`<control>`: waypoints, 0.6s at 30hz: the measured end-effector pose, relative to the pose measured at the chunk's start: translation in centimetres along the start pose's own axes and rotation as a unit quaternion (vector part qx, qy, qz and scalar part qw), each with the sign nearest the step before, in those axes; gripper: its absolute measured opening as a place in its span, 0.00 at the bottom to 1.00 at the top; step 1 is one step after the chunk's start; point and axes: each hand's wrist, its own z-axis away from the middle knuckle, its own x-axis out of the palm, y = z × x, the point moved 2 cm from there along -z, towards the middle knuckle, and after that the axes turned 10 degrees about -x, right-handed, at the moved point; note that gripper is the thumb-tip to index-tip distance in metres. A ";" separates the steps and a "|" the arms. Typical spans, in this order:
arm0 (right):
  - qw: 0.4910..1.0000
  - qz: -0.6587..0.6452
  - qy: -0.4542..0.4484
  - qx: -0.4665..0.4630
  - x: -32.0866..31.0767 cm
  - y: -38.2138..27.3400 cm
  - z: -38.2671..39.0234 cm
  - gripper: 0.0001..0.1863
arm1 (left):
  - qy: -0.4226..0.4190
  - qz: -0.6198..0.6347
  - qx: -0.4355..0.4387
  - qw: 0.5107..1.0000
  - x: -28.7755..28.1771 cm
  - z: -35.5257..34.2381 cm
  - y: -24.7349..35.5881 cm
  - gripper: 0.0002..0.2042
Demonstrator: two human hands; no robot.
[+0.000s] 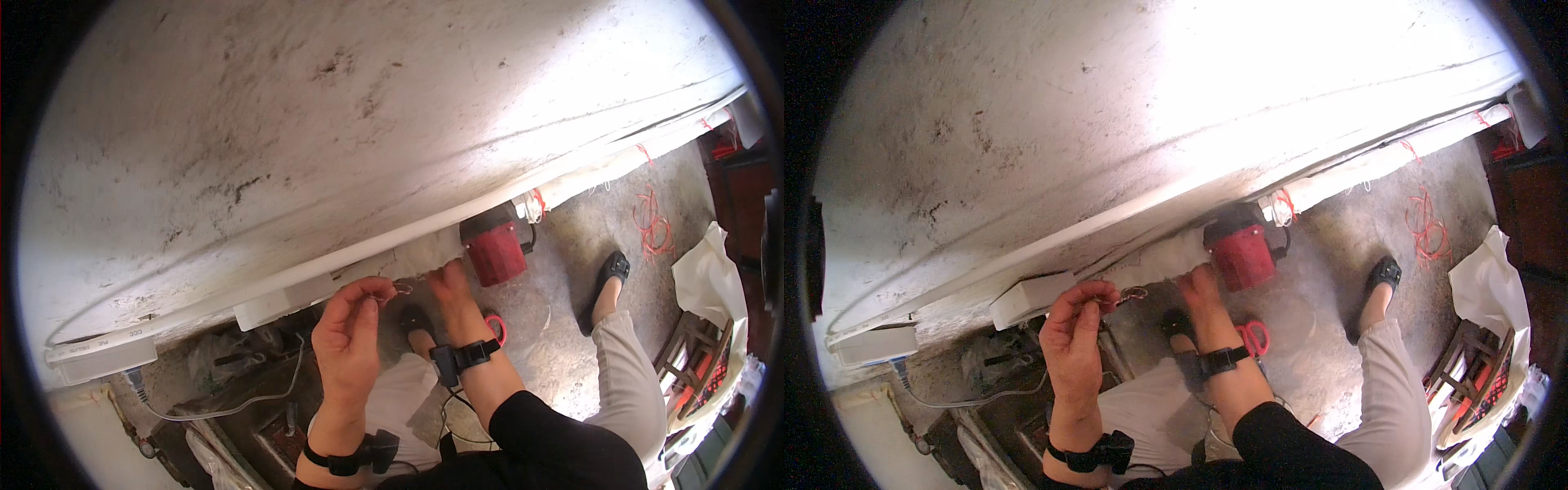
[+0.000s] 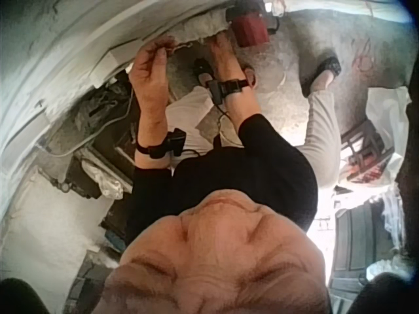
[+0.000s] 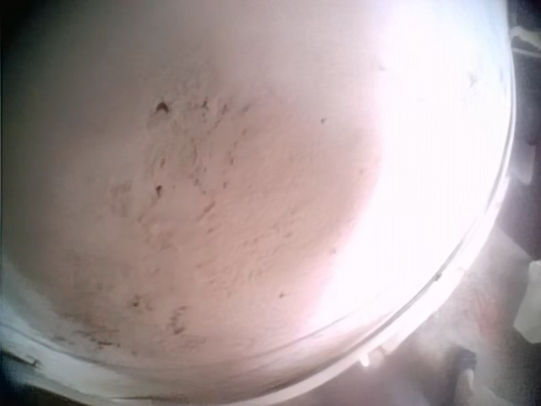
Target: The person kneels beside a wall-mounted electrical box and uses red-handled scissors to cut and strip a red wire. They then connect the wire to a terminal inside the box and secure it with tape.
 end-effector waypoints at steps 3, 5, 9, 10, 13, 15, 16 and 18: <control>0.996 0.083 -0.012 0.009 0.2 -0.2 0.1 0.20 | -0.002 0.013 -0.005 1.000 0.2 0.0 0.0 0.09; 0.994 0.106 -0.012 0.005 0.2 -0.3 0.3 0.21 | -0.002 0.017 -0.006 1.000 0.3 0.0 0.0 0.09; 0.994 0.105 0.036 -0.015 -0.2 0.0 0.1 0.21 | -0.004 0.013 -0.009 1.000 0.4 0.0 0.0 0.09; 0.995 0.094 0.025 -0.018 -0.3 0.1 0.1 0.21 | -0.005 0.011 -0.008 1.000 0.4 -0.1 0.0 0.09; 0.996 0.081 0.006 -0.021 -1.1 0.2 -0.1 0.20 | -0.006 -0.001 -0.008 1.000 0.4 -0.1 0.0 0.09; 0.993 0.108 0.038 -0.007 -1.9 0.1 -0.3 0.19 | -0.007 -0.014 -0.008 1.000 0.2 -0.1 0.0 0.09; 0.995 0.103 0.005 -0.016 -2.1 0.0 -0.3 0.19 | -0.008 -0.012 -0.013 1.000 0.2 -0.2 0.0 0.09; 0.994 0.109 0.003 -0.015 -2.6 0.0 -0.3 0.19 | -0.006 -0.012 -0.026 1.000 0.2 -0.2 0.0 0.08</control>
